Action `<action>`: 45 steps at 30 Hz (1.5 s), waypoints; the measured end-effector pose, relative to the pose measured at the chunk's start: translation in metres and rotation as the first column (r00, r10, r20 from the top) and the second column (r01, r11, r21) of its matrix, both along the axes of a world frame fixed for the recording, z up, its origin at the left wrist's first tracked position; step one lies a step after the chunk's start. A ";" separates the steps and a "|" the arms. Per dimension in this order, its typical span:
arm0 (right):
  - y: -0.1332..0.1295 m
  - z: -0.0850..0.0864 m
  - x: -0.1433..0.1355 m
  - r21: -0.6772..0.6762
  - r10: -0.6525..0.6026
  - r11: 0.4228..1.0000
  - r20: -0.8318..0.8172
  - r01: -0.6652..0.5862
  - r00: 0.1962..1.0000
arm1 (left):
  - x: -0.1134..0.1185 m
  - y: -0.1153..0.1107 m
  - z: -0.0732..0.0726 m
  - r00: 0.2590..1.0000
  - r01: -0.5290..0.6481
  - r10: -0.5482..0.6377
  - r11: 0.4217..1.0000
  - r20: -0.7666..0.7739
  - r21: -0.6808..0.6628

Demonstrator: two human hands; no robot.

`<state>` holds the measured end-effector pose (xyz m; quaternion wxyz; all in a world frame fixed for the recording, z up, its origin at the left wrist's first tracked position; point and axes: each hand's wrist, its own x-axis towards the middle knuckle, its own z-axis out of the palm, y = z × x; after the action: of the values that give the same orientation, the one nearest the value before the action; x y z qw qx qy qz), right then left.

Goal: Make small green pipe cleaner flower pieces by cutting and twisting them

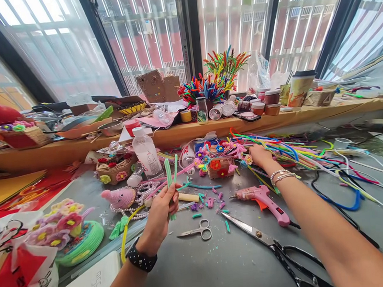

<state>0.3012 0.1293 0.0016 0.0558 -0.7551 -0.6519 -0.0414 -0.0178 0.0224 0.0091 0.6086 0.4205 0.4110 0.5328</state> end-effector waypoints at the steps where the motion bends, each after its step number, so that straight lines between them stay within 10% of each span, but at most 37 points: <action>1: 0.002 0.002 0.003 0.011 -0.012 1.000 -0.004 0.012 1.000 | 0.000 0.000 0.000 1.000 0.000 0.000 1.000 0.004 0.001; 19: -0.011 0.082 0.016 0.448 -0.136 0.893 0.168 0.047 0.976 | -0.001 -0.001 -0.001 1.000 0.004 -0.004 1.000 0.006 0.007; 25: -0.027 0.109 0.039 0.675 -0.318 0.718 0.104 0.168 0.942 | -0.002 0.000 -0.001 0.997 -0.078 0.078 0.996 0.015 -0.039; 29: -0.042 0.121 0.047 0.867 -0.286 0.422 -0.150 0.265 0.946 | -0.001 -0.001 0.003 0.994 -0.102 0.103 0.995 0.039 -0.021; 31: -0.053 0.123 0.037 0.896 -0.200 0.362 -0.194 0.256 0.960 | 0.000 -0.002 0.005 0.993 -0.104 0.105 0.995 0.059 -0.010; 34: -0.073 0.122 0.008 0.905 0.030 0.403 -0.164 0.139 0.986 | -0.002 -0.003 0.007 0.994 -0.082 0.080 0.996 0.074 0.027; 39: -0.103 0.123 -0.038 0.675 0.497 0.654 -0.044 -0.341 0.867 | -0.008 -0.003 0.012 0.991 -0.045 0.030 0.992 0.127 0.115; 45: -0.115 0.127 -0.062 0.511 0.663 0.656 -0.038 -0.556 0.748 | -0.007 -0.008 0.017 0.977 0.204 -0.207 0.977 0.042 0.065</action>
<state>0.2389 0.0139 0.1289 0.3191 -0.4533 -0.8272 -0.0922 -0.0250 0.0148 0.0265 0.6574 0.4658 0.3343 0.4890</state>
